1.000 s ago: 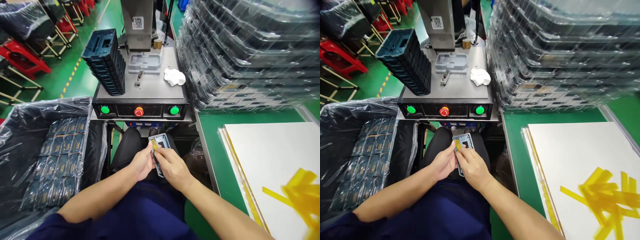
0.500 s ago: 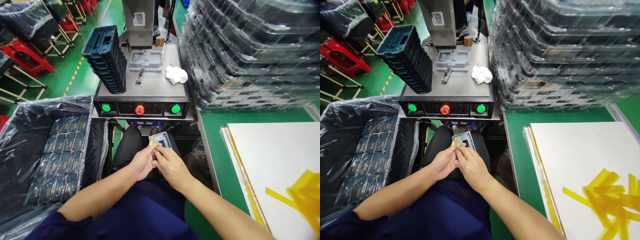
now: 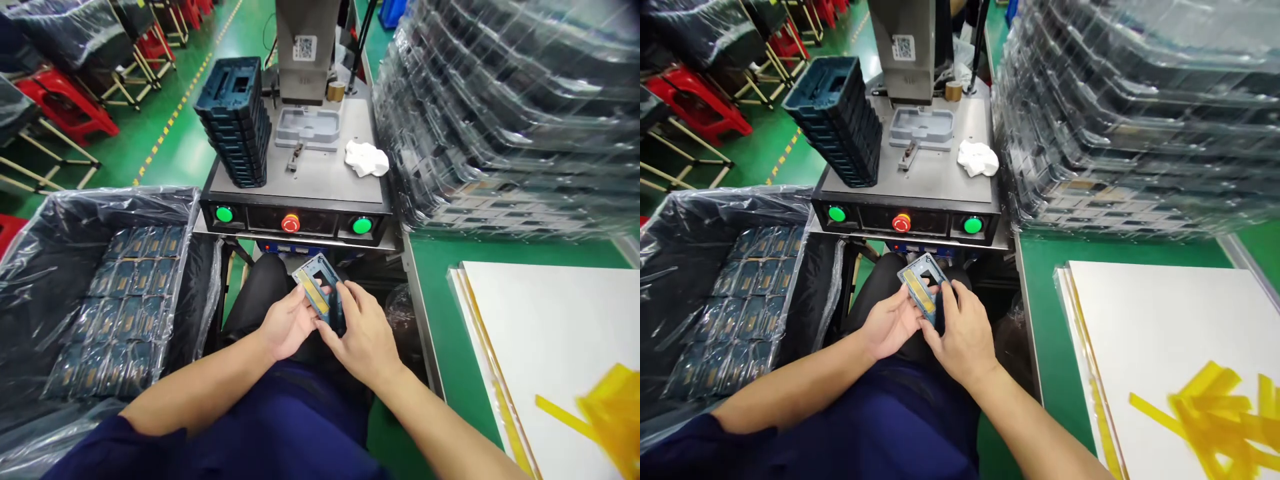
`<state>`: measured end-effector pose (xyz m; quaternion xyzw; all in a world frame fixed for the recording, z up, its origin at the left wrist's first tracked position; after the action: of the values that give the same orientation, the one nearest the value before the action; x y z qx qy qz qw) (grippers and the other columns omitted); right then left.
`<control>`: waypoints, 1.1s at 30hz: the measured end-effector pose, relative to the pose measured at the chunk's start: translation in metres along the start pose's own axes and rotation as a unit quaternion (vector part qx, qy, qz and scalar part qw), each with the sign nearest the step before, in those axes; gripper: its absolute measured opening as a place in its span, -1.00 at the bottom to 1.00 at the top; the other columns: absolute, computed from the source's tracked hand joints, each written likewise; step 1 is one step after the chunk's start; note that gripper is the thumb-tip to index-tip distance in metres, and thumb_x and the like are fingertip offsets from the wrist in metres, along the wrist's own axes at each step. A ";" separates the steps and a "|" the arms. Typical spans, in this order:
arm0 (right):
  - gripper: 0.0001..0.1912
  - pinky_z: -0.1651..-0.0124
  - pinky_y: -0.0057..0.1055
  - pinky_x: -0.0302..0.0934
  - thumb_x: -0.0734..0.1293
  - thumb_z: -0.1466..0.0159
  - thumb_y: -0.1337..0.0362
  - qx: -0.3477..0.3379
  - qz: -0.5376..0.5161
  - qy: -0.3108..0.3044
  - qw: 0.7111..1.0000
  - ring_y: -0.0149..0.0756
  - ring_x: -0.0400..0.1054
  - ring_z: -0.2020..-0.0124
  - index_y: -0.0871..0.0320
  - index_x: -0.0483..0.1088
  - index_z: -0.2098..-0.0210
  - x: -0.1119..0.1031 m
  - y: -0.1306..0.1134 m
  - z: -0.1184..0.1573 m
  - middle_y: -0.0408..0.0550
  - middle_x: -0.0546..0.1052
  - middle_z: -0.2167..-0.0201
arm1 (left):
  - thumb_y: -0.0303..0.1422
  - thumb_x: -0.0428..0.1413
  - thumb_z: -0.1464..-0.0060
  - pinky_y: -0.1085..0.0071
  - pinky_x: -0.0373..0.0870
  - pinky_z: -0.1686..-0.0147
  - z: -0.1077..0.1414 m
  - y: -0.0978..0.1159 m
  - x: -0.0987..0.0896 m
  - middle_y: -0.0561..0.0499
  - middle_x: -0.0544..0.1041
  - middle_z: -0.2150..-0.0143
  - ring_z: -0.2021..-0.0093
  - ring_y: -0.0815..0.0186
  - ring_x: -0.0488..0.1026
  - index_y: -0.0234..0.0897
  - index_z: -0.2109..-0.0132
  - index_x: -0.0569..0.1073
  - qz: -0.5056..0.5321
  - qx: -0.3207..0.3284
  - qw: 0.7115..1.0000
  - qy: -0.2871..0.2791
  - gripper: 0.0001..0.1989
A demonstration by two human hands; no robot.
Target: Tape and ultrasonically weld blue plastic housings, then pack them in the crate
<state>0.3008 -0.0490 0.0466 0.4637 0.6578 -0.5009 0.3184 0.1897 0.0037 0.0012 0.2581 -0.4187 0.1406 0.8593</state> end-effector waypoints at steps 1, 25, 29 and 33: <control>-0.31 -0.03 0.06 0.28 0.35 -0.17 0.09 0.001 -0.005 -0.004 1.000 0.14 0.27 -0.07 0.24 0.16 -0.21 0.000 0.000 -0.001 0.32 0.31 -0.10 | -0.23 -0.08 -0.28 0.33 0.39 0.16 0.001 0.001 0.000 -0.20 0.46 -0.07 0.04 0.21 0.45 -0.32 -0.07 0.41 0.003 0.005 1.000 -0.005 -0.64; -0.31 -0.09 -0.32 0.25 0.47 -0.02 0.27 0.087 0.017 -0.132 0.987 -0.15 0.40 0.03 0.31 0.33 -0.14 -0.030 0.065 -0.361 0.07 0.50 0.02 | -0.02 0.27 0.11 0.38 0.38 0.11 0.053 0.089 -0.134 -0.10 0.56 0.16 0.12 0.16 0.50 -0.30 0.14 0.50 -0.304 0.165 0.884 0.315 -0.51; -0.43 0.02 -0.36 0.34 0.48 0.05 0.40 0.083 -0.085 -0.150 0.982 -0.24 0.44 0.16 0.28 0.43 0.02 -0.018 0.082 -0.394 -0.03 0.55 0.15 | 0.17 0.22 0.21 0.33 0.42 0.12 0.046 0.086 -0.156 -0.10 0.56 0.15 0.14 0.14 0.50 -0.30 0.15 0.50 -0.316 0.160 0.882 0.310 -0.35; -0.53 0.13 -0.34 0.40 0.54 0.16 0.40 0.100 -0.149 -0.182 0.967 -0.19 0.45 0.23 0.23 0.50 0.21 -0.004 0.098 -0.418 -0.04 0.58 0.28 | 0.14 0.21 0.17 0.32 0.45 0.11 0.039 0.090 -0.172 -0.09 0.57 0.14 0.16 0.16 0.52 -0.29 0.11 0.50 -0.318 0.179 0.877 0.313 -0.36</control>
<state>0.4118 0.3556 0.1379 0.2910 0.5970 -0.6821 0.3059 0.0184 0.0514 -0.0853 0.4697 0.0089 0.0055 0.8827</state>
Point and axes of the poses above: each hand's wrist, its own z-axis away from the middle knuckle, its own x-axis out of the palm, y = z × x, the point moved 5 cm from there along -z, towards the middle knuckle
